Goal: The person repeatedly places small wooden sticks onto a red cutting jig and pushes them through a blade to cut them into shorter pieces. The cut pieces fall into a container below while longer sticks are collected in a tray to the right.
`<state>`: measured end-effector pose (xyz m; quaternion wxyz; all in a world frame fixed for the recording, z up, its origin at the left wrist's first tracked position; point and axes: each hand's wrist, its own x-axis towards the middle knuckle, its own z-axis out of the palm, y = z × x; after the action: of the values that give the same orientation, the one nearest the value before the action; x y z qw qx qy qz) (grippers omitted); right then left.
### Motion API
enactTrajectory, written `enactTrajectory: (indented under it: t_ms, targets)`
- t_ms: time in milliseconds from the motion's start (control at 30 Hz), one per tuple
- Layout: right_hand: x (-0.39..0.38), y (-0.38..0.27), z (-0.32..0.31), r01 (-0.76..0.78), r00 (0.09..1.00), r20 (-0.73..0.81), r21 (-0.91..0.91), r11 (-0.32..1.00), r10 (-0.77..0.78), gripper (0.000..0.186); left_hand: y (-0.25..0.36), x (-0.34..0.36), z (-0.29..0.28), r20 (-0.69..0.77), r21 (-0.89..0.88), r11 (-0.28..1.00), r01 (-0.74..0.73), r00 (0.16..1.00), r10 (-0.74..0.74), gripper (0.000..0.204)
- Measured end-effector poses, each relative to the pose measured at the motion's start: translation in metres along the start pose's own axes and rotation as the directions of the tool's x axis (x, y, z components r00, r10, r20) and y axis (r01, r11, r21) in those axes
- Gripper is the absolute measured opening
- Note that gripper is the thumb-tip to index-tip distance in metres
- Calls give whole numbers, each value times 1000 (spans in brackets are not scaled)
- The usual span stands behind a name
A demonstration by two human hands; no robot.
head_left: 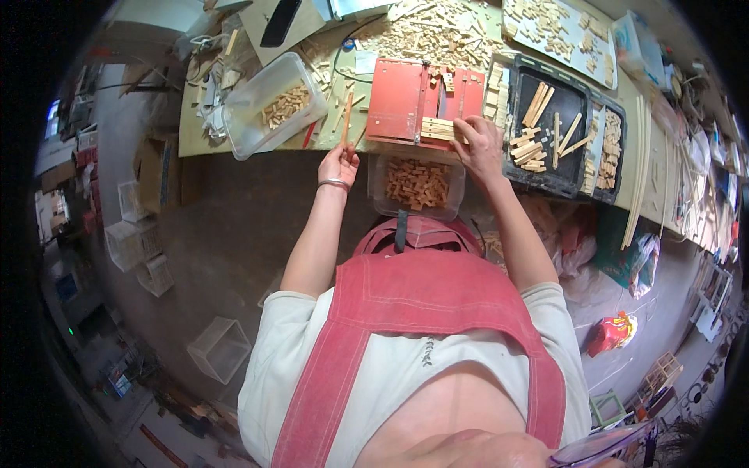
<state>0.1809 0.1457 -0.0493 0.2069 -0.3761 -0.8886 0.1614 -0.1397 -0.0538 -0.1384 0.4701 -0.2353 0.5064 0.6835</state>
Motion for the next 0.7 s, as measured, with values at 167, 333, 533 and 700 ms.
enactTrajectory:
  t_ms: [167, 333, 533, 700]
  targets:
    - [1, 7, 4, 32, 999, -30, 27, 999, -31, 41, -6, -15, 29, -5, 527, 816, -240, 959, 285, 37]
    - [4, 7, 2, 48, 999, -20, 4, 999, -48, 39, -20, -29, 68, 452, 623, 519, -586, 811, 372, 50]
    - [2, 6, 6, 47, 997, -55, 18, 999, -46, 40, -14, -35, 102, 473, 523, 679, -516, 838, 273, 42]
    - [2, 4, 2, 41, 998, -52, 32, 999, -39, 38, -8, -30, 99, 372, 635, 650, -418, 902, 217, 35]
